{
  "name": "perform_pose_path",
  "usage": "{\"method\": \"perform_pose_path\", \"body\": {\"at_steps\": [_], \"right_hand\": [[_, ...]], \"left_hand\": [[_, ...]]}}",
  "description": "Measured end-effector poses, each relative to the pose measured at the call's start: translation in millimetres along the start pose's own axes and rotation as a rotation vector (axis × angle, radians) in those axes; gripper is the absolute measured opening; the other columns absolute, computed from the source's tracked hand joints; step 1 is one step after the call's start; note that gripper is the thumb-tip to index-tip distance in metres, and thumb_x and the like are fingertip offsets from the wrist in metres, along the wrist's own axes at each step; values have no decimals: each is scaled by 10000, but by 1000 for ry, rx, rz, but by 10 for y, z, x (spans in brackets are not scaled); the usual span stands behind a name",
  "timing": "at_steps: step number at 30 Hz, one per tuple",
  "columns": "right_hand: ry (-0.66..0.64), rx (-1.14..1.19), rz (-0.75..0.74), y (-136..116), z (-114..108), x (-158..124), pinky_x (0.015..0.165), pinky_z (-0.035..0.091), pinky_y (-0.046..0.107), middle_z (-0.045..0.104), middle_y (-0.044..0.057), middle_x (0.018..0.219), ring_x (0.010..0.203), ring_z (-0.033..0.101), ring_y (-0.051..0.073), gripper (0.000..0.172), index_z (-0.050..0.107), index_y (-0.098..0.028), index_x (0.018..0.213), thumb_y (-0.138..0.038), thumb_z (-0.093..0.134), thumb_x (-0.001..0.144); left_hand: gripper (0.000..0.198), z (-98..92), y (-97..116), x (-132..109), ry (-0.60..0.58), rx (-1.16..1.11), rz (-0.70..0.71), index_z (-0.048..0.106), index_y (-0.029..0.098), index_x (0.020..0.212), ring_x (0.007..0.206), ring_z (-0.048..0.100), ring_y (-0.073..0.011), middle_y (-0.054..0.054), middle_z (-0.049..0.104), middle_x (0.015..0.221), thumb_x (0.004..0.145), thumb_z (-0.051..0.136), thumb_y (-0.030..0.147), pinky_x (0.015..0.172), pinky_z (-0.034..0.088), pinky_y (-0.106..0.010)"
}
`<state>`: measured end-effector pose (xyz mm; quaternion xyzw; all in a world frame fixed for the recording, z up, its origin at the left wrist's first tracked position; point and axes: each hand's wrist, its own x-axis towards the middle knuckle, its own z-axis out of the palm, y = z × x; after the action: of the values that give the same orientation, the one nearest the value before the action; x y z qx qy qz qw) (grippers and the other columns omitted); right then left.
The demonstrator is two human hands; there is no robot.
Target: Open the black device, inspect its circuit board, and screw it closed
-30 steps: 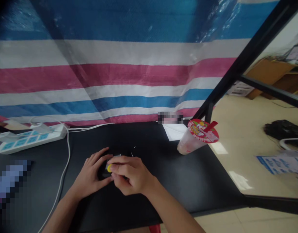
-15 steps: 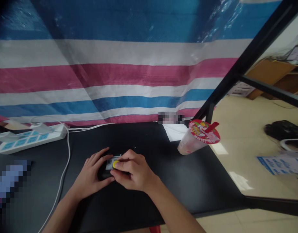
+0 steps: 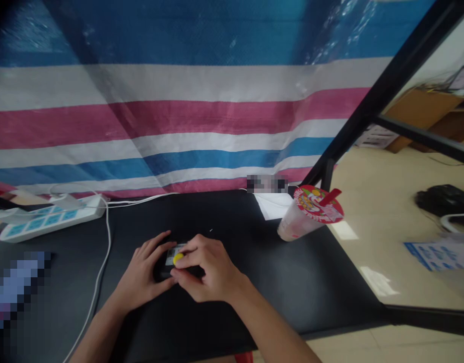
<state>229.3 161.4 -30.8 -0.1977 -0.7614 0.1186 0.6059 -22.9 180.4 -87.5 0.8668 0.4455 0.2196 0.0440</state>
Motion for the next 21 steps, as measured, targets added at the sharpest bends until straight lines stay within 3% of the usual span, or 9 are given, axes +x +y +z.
{"method": "perform_pose_path", "body": {"at_steps": [4, 9, 21], "right_hand": [[7, -14, 25, 8, 11, -5, 723, 607, 280, 693, 25, 993, 823, 713, 147, 293, 567, -277, 1123, -210, 749, 903], [-70, 141, 11, -45, 17, -10, 933, 641, 388, 708, 134, 1327, 1149, 746, 212, 296, 548, -251, 1195, -110, 609, 942], [-30, 101, 37, -52, 10, 28, 849, 649, 300, 758, 73, 1063, 992, 773, 173, 276, 629, -236, 1174, -151, 748, 940]], "left_hand": [[678, 1, -2, -5, -15, -7, 0, 546, 316, 1464, 1437, 493, -390, -115, 419, 1679, 858, 763, 528, 1053, 482, -536], [719, 7, -3, -5, -8, -14, 5, 508, 315, 1495, 1439, 493, -390, -121, 423, 1677, 868, 751, 572, 1059, 478, -537], [685, -20, 30, 14, -12, -8, -1, 548, 305, 1461, 1408, 513, -397, -132, 439, 1661, 868, 748, 582, 1036, 480, -540]]}}
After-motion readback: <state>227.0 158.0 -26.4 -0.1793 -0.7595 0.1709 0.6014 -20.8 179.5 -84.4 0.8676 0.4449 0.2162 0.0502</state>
